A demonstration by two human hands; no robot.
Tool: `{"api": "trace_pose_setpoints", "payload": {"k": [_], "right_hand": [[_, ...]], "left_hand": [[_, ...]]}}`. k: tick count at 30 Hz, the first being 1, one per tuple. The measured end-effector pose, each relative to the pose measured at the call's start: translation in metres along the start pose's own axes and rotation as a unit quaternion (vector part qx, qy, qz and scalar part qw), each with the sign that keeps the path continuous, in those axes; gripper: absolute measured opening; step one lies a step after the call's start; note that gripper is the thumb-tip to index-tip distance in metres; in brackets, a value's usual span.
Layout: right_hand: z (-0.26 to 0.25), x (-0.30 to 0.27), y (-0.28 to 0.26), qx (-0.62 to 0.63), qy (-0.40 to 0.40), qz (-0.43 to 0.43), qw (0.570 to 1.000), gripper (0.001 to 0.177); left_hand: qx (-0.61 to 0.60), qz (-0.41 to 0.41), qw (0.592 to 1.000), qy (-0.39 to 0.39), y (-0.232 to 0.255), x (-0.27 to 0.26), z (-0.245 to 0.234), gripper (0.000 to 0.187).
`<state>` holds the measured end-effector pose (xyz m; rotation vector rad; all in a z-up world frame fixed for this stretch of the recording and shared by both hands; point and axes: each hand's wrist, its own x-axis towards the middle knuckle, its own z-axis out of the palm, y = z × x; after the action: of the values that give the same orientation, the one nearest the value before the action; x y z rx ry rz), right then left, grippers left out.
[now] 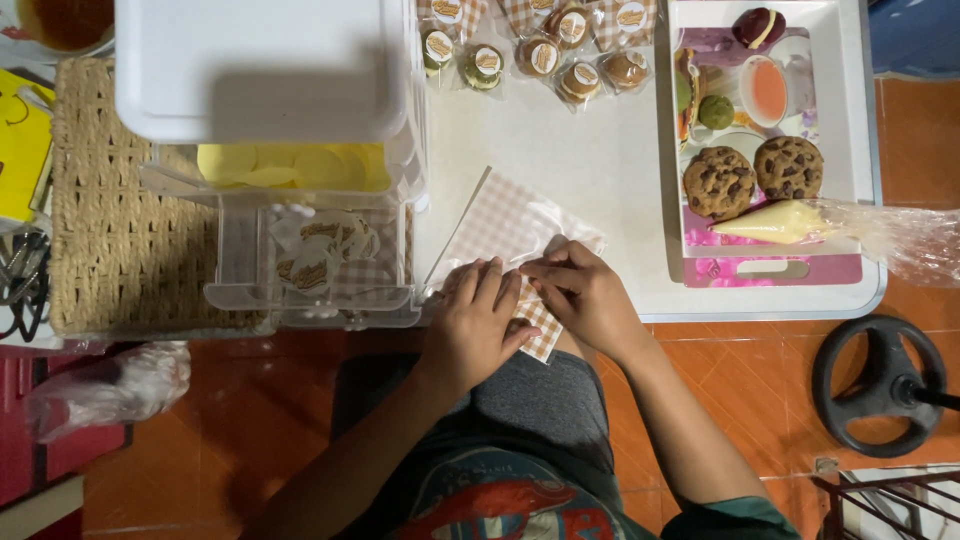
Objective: Folding a checkered paper sheet into a triangular packaging pouch
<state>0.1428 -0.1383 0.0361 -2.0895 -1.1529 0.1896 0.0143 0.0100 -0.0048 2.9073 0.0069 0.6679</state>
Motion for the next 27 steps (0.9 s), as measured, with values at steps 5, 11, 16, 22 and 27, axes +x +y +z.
{"api": "trace_pose_setpoints", "payload": {"k": [5,11,16,22,27], "right_hand": [[0.0,-0.001,0.002,0.003,-0.004,0.008,1.0,0.02],[-0.001,-0.001,0.003,0.006,-0.012,0.018,1.0,0.023],[-0.001,-0.001,0.003,0.008,-0.012,0.016,1.0,0.021],[-0.002,0.0,-0.003,0.011,-0.007,0.019,1.0,0.021],[-0.002,0.0,0.0,0.007,-0.008,0.028,1.0,0.021]], "left_hand": [[0.009,-0.007,1.0,0.003,0.0,-0.002,0.005,0.066],[-0.011,0.001,1.0,0.009,0.0,-0.001,0.004,0.066],[-0.021,-0.003,1.0,0.013,0.0,0.0,0.001,0.066],[-0.014,0.004,1.0,0.0,-0.001,0.003,-0.006,0.064],[-0.002,0.005,1.0,-0.002,-0.001,0.002,-0.002,0.064]]}}
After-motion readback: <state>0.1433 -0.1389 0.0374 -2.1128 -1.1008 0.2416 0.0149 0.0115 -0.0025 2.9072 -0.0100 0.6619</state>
